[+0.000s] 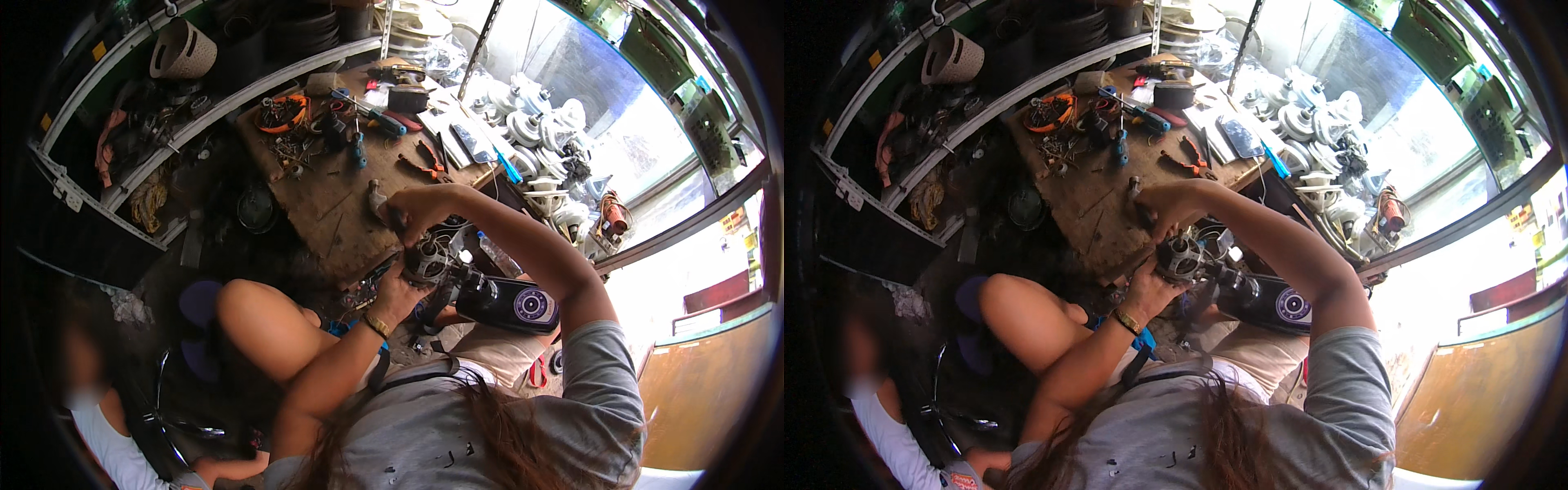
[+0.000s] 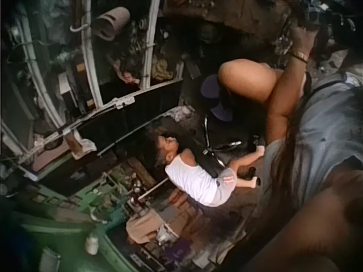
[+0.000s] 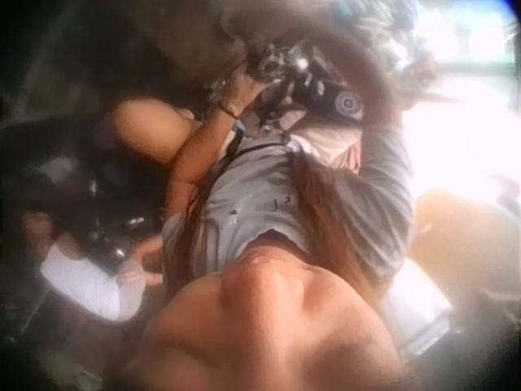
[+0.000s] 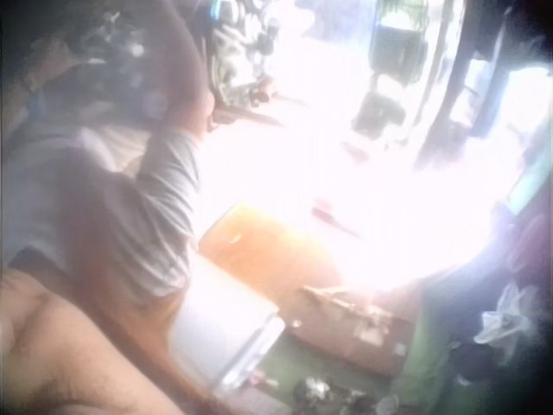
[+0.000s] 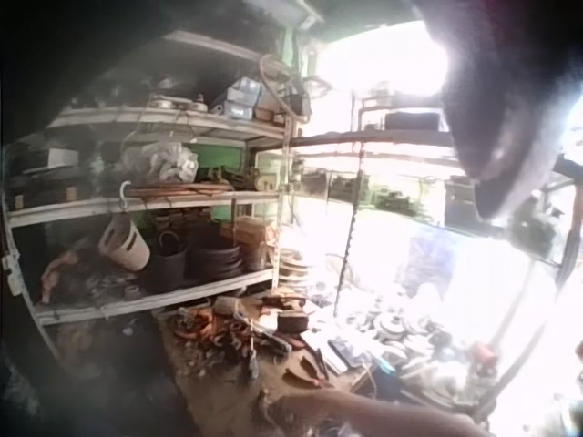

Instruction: The person sits in a cluttered workshop and assembles a small mechanical component, likely a carburetor, using a hammer and other hand tools. They repeatedly tap and adjust internal parts while holding the assembly in their hands.

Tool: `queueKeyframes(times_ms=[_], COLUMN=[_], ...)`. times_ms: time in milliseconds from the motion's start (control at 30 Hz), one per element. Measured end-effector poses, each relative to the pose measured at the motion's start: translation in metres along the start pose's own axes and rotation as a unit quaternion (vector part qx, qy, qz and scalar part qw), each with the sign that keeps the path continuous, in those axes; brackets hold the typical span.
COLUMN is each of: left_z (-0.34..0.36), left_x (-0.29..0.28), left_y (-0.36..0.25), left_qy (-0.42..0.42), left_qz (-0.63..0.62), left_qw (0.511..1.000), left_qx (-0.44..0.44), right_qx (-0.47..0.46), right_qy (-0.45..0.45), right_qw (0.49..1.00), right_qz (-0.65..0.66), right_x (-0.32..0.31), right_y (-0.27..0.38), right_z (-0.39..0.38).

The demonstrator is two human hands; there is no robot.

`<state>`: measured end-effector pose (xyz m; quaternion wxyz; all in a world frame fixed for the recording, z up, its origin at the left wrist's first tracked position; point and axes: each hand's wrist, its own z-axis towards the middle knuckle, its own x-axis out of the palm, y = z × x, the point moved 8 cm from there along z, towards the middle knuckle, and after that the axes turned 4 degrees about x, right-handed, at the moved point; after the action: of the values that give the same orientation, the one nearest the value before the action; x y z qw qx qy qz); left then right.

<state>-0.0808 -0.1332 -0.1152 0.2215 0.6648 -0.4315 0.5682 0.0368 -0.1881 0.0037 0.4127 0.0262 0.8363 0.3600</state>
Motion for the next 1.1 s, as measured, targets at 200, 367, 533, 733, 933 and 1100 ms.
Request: queueKeyframes(times_ms=[200,367,533,733,933,1100], left_z=[0.003,0.002,-0.004,-0.004,-0.002,-0.002], left_x=[-0.012,-0.004,0.003,0.000,-0.005,-0.003], left_y=[-0.004,0.004,-0.003,0.001,0.007,0.011], left_qy=[0.028,0.017,0.021,0.014,-0.012,0.031], left_qz=[0.003,0.007,0.032,0.052,0.025,0.022], left_qw=[0.999,1.000,0.999,0.999,0.999,0.999], left_qx=[0.018,0.004,0.008,0.002,-0.018,-0.030], right_qx=[0.095,0.107,0.139,0.055,0.137,0.136], right_qy=[-0.102,-0.212,-0.054,-0.182,-0.232,-0.204], right_qw=[0.989,0.955,0.977,0.958,0.930,0.969], right_qz=[0.048,-0.175,0.150,0.214,0.249,0.019], right_x=[-0.045,-0.051,-0.018,-0.017,-0.007,0.006], right_y=[-0.028,-0.041,-0.038,-0.051,-0.091,-0.106], right_z=[-0.008,-0.023,-0.044,-0.106,-0.135,-0.110])
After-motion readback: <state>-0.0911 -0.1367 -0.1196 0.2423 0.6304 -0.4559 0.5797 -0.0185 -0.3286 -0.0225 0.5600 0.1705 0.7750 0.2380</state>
